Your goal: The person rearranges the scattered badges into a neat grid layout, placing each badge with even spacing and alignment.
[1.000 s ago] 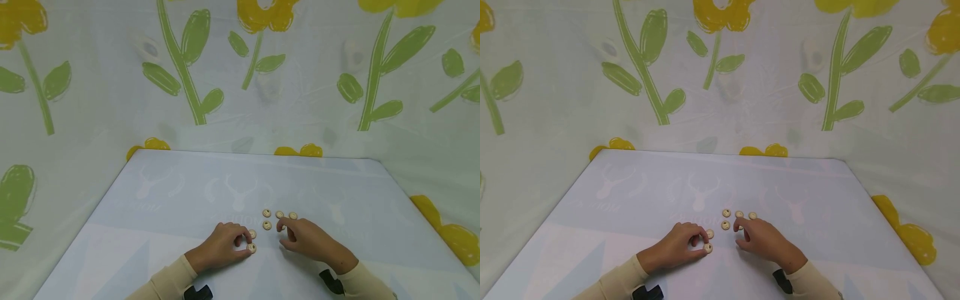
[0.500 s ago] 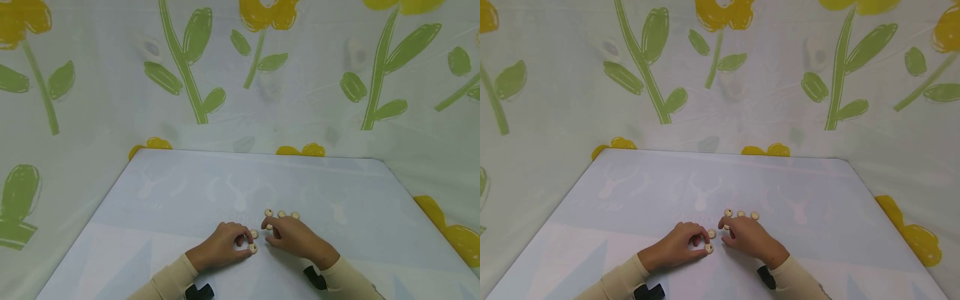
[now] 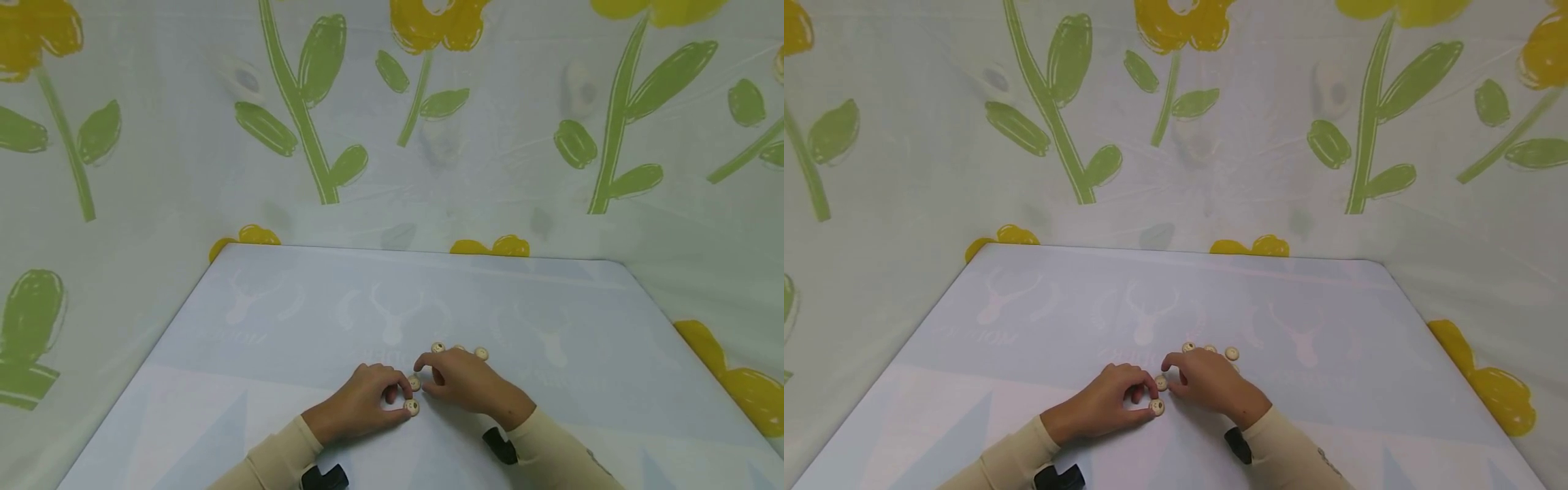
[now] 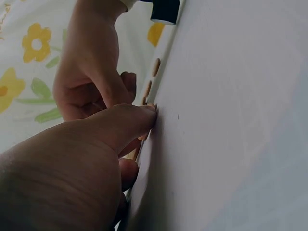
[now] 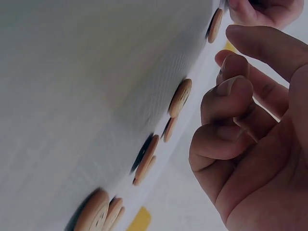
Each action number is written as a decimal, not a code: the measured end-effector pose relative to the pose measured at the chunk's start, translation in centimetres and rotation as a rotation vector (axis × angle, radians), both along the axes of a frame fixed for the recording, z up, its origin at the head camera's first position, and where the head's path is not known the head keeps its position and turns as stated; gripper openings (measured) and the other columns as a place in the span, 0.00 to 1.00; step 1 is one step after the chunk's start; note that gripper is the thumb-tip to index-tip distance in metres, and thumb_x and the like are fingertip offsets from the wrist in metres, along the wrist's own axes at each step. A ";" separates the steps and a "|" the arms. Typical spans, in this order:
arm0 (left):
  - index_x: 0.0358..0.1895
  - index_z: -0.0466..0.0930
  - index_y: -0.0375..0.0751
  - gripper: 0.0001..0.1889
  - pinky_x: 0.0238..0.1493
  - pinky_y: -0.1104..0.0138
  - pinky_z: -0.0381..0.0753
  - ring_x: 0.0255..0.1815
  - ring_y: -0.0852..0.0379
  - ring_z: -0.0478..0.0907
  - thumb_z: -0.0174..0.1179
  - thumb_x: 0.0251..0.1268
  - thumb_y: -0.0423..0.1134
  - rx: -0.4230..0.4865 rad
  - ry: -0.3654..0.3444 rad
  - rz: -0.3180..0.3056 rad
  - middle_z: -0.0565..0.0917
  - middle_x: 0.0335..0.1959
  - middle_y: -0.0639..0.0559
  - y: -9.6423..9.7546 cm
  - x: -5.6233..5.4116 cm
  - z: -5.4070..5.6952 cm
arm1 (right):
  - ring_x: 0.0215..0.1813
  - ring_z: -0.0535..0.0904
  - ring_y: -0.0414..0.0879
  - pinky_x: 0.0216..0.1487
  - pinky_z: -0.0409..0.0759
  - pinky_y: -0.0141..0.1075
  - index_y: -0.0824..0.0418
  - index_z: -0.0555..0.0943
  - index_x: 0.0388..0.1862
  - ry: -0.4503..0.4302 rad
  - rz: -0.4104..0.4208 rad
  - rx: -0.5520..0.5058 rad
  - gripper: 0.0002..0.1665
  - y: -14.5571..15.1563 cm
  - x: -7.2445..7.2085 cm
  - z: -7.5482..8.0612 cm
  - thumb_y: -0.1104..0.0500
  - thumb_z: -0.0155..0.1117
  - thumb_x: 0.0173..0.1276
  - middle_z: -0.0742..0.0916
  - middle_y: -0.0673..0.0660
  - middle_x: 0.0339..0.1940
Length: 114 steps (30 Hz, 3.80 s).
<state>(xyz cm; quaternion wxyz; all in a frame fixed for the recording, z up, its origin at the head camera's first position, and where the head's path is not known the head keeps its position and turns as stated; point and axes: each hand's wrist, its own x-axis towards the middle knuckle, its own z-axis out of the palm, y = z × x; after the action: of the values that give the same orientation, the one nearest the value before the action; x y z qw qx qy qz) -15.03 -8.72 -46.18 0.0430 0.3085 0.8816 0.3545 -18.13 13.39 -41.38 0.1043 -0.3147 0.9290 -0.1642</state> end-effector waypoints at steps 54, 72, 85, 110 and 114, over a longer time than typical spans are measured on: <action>0.39 0.81 0.59 0.07 0.42 0.67 0.61 0.32 0.69 0.68 0.68 0.62 0.51 -0.013 0.002 0.005 0.74 0.26 0.65 0.1 0.1 0.0 | 0.23 0.67 0.35 0.29 0.66 0.31 0.51 0.85 0.38 0.064 0.026 0.081 0.07 -0.6 0.0 0.1 0.51 0.70 0.65 0.74 0.42 0.18; 0.38 0.81 0.61 0.07 0.42 0.67 0.62 0.31 0.70 0.68 0.69 0.61 0.51 -0.036 0.030 0.018 0.72 0.24 0.67 0.2 0.0 -0.1 | 0.22 0.66 0.33 0.27 0.66 0.31 0.50 0.84 0.39 0.092 -0.045 0.072 0.09 2.2 1.5 0.9 0.50 0.72 0.63 0.73 0.39 0.17; 0.37 0.81 0.61 0.07 0.43 0.67 0.63 0.30 0.71 0.68 0.70 0.60 0.52 -0.040 0.043 0.025 0.72 0.23 0.67 0.4 0.0 -0.1 | 0.22 0.67 0.34 0.25 0.67 0.30 0.49 0.84 0.39 0.034 -0.133 0.078 0.08 4.1 2.0 0.8 0.50 0.72 0.64 0.74 0.40 0.16; 0.37 0.81 0.60 0.07 0.40 0.68 0.62 0.29 0.70 0.68 0.70 0.60 0.51 -0.043 0.051 0.027 0.72 0.23 0.67 0.4 0.1 -0.1 | 0.21 0.66 0.33 0.25 0.66 0.31 0.50 0.83 0.41 -0.002 -0.150 0.040 0.07 6.2 2.2 -0.5 0.52 0.69 0.67 0.74 0.40 0.17; 0.37 0.81 0.60 0.09 0.40 0.67 0.63 0.29 0.70 0.67 0.71 0.57 0.51 -0.058 0.067 0.032 0.72 0.23 0.67 0.6 0.2 0.0 | 0.21 0.66 0.32 0.25 0.66 0.30 0.50 0.83 0.40 0.032 -0.137 0.048 0.07 6.3 2.1 -0.7 0.52 0.70 0.66 0.73 0.40 0.17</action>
<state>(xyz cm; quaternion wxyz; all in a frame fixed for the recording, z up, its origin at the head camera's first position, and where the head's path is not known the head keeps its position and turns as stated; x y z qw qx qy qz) -14.85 -8.10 -46.17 0.0166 0.3045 0.8973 0.3191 -15.98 19.71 -42.05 0.0854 -0.2507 0.9535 -0.1437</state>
